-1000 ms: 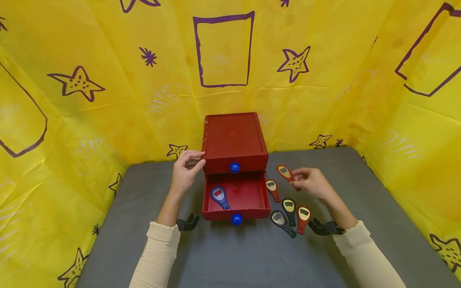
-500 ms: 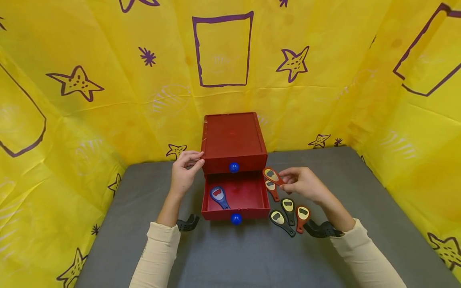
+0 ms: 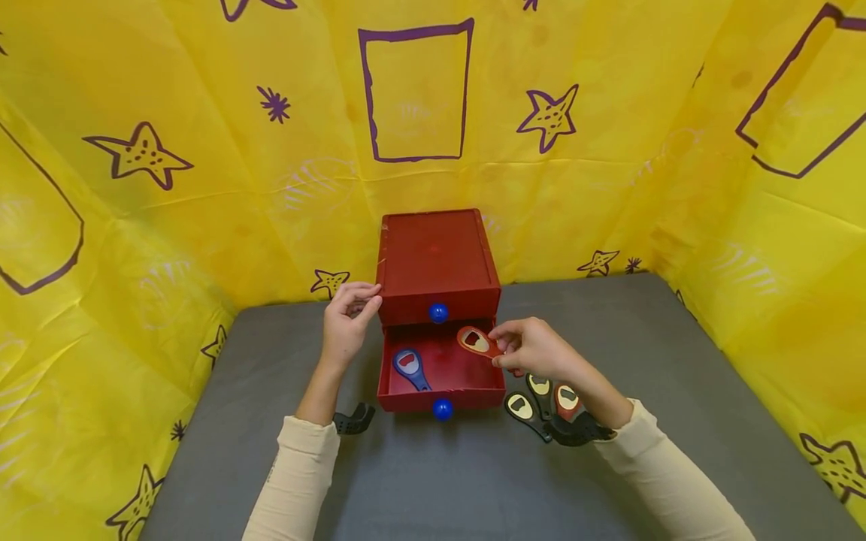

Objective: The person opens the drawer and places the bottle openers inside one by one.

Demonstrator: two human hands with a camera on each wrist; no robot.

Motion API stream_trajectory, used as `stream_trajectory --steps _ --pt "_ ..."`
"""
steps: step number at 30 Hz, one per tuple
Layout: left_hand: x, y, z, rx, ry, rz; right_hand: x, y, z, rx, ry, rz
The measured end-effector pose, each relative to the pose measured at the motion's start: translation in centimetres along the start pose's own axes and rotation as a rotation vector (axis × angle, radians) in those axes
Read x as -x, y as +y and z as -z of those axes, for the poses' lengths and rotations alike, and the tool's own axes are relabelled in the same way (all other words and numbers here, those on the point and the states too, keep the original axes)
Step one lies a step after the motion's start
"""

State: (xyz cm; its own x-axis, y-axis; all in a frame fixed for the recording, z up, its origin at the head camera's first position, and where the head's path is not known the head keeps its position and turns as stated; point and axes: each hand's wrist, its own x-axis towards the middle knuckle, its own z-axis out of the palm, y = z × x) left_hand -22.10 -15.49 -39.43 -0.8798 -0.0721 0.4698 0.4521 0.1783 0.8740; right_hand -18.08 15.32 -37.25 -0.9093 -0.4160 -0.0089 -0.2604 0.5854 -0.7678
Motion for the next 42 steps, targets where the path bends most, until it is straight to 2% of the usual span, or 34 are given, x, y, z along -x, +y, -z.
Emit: stream_trajectory --steps 5,8,13,17,20,25,30,33,37,42 --pt "0.3 2.0 -0.1 -0.030 -0.001 -0.043 -1.3 -1.1 -2.0 0.116 -0.022 0.049" --pt "0.5 2.4 -0.2 -0.046 -0.006 -0.058 -2.2 -1.7 -3.3 0.203 -0.010 0.073" --pt "0.6 2.5 -0.4 -0.047 -0.008 -0.056 -3.5 -2.1 -5.1 0.300 0.041 0.041" --pt "0.5 2.4 -0.4 -0.045 0.004 -0.059 -4.3 -2.3 -6.4 0.365 0.047 0.008" --pt "0.3 1.6 -0.4 -0.035 0.008 -0.059 -4.8 -2.3 -7.1 0.392 0.046 -0.003" --pt "-0.2 -0.8 -0.4 -0.009 0.026 -0.049 -5.2 -2.0 -7.5 0.306 0.046 0.002" --pt "-0.2 -1.4 -0.5 0.002 0.037 -0.061 -4.6 -1.8 -5.7 0.130 0.038 0.048" --pt "-0.2 -1.4 -0.6 0.011 0.047 -0.052 -3.6 -1.6 -4.0 0.050 0.014 0.062" --pt "-0.2 -1.0 -0.7 0.021 0.049 -0.028 -2.0 -1.2 -1.9 -0.010 0.016 0.033" --pt "0.1 0.9 -0.8 0.056 0.037 -0.028 -0.1 0.2 -0.1 -0.053 0.039 -0.006"
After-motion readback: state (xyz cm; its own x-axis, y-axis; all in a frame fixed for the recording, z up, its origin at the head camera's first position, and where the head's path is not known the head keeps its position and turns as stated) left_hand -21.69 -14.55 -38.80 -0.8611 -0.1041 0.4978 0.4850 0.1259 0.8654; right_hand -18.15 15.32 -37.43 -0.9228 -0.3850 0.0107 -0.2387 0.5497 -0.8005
